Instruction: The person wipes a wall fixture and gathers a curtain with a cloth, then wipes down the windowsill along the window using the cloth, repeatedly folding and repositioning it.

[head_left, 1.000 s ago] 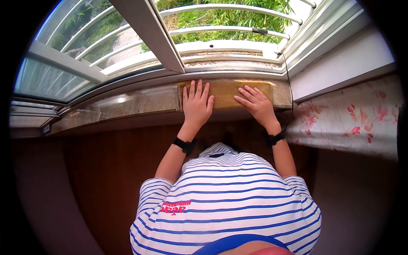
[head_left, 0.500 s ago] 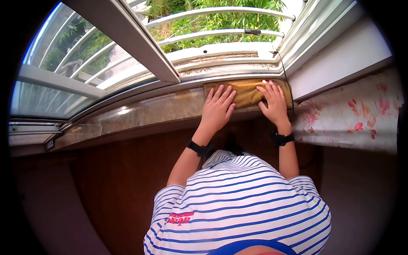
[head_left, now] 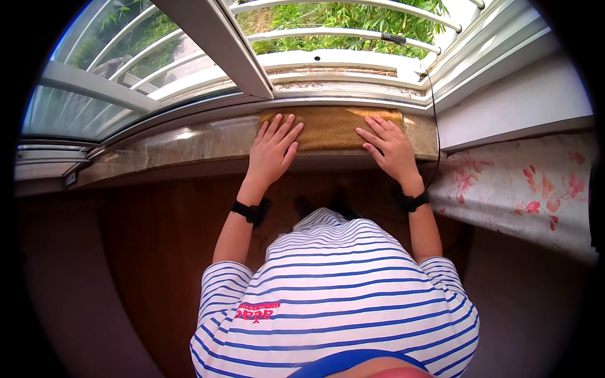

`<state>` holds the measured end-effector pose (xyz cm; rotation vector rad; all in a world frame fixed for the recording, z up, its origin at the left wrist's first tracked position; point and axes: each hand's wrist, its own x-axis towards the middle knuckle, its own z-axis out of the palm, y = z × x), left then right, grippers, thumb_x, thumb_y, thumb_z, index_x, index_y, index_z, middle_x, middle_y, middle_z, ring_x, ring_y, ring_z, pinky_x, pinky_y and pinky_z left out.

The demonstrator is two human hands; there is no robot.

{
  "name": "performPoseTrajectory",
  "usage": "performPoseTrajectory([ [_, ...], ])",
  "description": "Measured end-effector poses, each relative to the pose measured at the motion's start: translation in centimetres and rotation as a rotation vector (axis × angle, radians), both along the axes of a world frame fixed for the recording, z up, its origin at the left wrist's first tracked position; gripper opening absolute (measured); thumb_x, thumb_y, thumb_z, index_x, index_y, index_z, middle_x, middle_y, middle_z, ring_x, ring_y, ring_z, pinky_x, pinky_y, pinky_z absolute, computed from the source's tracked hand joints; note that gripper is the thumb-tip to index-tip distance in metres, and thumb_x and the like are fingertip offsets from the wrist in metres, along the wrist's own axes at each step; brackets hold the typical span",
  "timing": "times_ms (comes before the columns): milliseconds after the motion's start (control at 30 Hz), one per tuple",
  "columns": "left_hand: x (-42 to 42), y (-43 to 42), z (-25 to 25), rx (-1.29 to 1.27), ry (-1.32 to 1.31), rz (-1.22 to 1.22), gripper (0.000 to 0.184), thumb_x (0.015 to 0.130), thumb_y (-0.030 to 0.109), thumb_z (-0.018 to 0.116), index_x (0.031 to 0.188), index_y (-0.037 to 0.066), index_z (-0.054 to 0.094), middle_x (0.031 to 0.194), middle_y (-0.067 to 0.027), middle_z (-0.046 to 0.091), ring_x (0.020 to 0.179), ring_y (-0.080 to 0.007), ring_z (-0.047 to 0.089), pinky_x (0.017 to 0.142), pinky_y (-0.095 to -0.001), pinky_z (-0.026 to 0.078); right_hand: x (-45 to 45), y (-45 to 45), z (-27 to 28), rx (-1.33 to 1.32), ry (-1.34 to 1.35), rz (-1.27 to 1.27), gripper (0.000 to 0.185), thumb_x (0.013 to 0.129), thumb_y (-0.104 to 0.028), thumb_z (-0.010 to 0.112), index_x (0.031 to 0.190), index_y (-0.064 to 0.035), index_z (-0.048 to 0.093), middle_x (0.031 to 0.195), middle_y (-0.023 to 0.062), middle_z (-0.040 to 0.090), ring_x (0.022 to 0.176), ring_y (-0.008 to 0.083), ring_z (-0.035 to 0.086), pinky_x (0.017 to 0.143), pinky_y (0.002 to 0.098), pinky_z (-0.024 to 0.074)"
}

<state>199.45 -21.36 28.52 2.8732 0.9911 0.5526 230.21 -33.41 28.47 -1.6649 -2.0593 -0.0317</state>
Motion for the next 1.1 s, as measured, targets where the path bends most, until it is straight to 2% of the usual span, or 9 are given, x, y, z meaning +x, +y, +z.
performPoseTrajectory([
  [133, 0.3, -1.5, 0.1, -0.044, 0.016, 0.039, 0.042, 0.101, 0.026, 0.049, 0.142, 0.021, 0.056, 0.152, -0.0035, 0.048, 0.144, -0.0273, 0.039, 0.119, -0.0477, 0.028, 1.7, -2.6, -0.3, -0.007, -0.073, -0.102, 0.033, 0.099, -0.033, 0.057, 0.129, -0.0233, 0.068, 0.14, 0.0038, 0.06, 0.134, 0.0261, 0.05, 0.115, 0.0463, 0.0343],
  [233, 3.1, -1.9, 1.1, 0.003, -0.054, 0.04, 0.043, 0.099, 0.024, 0.051, 0.14, 0.013, 0.057, 0.148, -0.0078, 0.052, 0.142, -0.0281, 0.042, 0.118, -0.0476, 0.029, 1.5, -2.3, 0.2, 0.044, -0.073, -0.141, 0.032, 0.099, -0.028, 0.058, 0.127, -0.0157, 0.068, 0.135, 0.0075, 0.063, 0.132, 0.0289, 0.053, 0.113, 0.0482, 0.0358],
  [333, 8.2, -2.6, 1.2, 0.003, -0.164, -0.005, 0.044, 0.098, 0.023, 0.052, 0.138, 0.006, 0.057, 0.147, -0.0108, 0.053, 0.141, -0.0276, 0.044, 0.118, -0.0475, 0.029, -1.7, 0.8, 1.8, 0.183, 0.126, -0.096, 0.03, 0.097, -0.019, 0.058, 0.123, -0.004, 0.066, 0.131, 0.0129, 0.064, 0.127, 0.0322, 0.056, 0.11, 0.0483, 0.0399],
  [400, 11.2, -2.8, 0.0, -0.006, -0.186, -0.032, 0.045, 0.096, 0.023, 0.054, 0.136, 0.003, 0.058, 0.144, -0.0124, 0.055, 0.138, -0.0262, 0.047, 0.117, -0.0471, 0.031, -4.1, 2.9, 1.4, 0.184, 0.162, -0.046, 0.035, 0.096, -0.019, 0.058, 0.128, -0.0057, 0.063, 0.133, 0.0117, 0.063, 0.128, 0.0299, 0.056, 0.11, 0.0443, 0.0406],
  [467, 12.2, -2.6, -2.6, 0.022, -0.09, 0.044, 0.045, 0.096, 0.024, 0.054, 0.136, 0.004, 0.058, 0.143, -0.0099, 0.056, 0.137, -0.0257, 0.049, 0.117, -0.0463, 0.031, -4.5, 3.9, -0.9, 0.097, 0.192, -0.056, 0.038, 0.096, -0.021, 0.057, 0.131, -0.0059, 0.061, 0.134, 0.0113, 0.062, 0.127, 0.029, 0.056, 0.11, 0.0433, 0.0403],
  [600, 11.1, -3.2, -1.1, 0.025, -0.125, 0.076, 0.045, 0.097, 0.027, 0.054, 0.138, 0.01, 0.059, 0.144, -0.007, 0.056, 0.136, -0.0265, 0.049, 0.117, -0.0465, 0.031, -3.6, 2.8, -0.3, 0.099, 0.131, -0.035, 0.04, 0.097, -0.022, 0.057, 0.134, -0.0064, 0.059, 0.135, 0.0108, 0.061, 0.128, 0.028, 0.055, 0.11, 0.0429, 0.0398],
  [733, 9.1, -4.6, -0.9, -0.035, -0.061, 0.266, 0.048, 0.096, 0.038, 0.057, 0.14, 0.02, 0.058, 0.148, -0.0001, 0.053, 0.142, -0.0271, 0.042, 0.119, -0.0547, 0.022, -3.4, 0.8, -1.4, 0.016, 0.116, -0.123, 0.044, 0.095, -0.026, 0.06, 0.135, -0.0068, 0.058, 0.137, 0.0109, 0.059, 0.13, 0.0283, 0.052, 0.111, 0.0444, 0.0385],
  [933, 9.1, -5.9, -1.0, -0.027, -0.144, 0.287, 0.049, 0.093, 0.037, 0.058, 0.138, 0.016, 0.06, 0.149, -0.0004, 0.053, 0.144, -0.0266, 0.039, 0.12, -0.0558, 0.019, -4.3, 0.4, -1.2, -0.035, -0.068, -0.113, 0.051, 0.095, -0.025, 0.058, 0.139, 0.0, 0.053, 0.141, 0.0153, 0.055, 0.133, 0.0328, 0.048, 0.112, 0.0487, 0.0353],
  [1100, 7.5, -6.5, -2.3, -0.04, -0.21, 0.215, 0.052, 0.092, 0.04, 0.06, 0.137, 0.014, 0.06, 0.148, -0.0045, 0.053, 0.143, -0.0345, 0.039, 0.12, -0.0569, 0.021, -6.5, -0.6, -2.8, -0.034, -0.165, -0.145, 0.053, 0.095, -0.022, 0.054, 0.141, 0.0032, 0.05, 0.147, 0.0182, 0.05, 0.137, 0.0371, 0.044, 0.115, 0.0526, 0.0304],
])
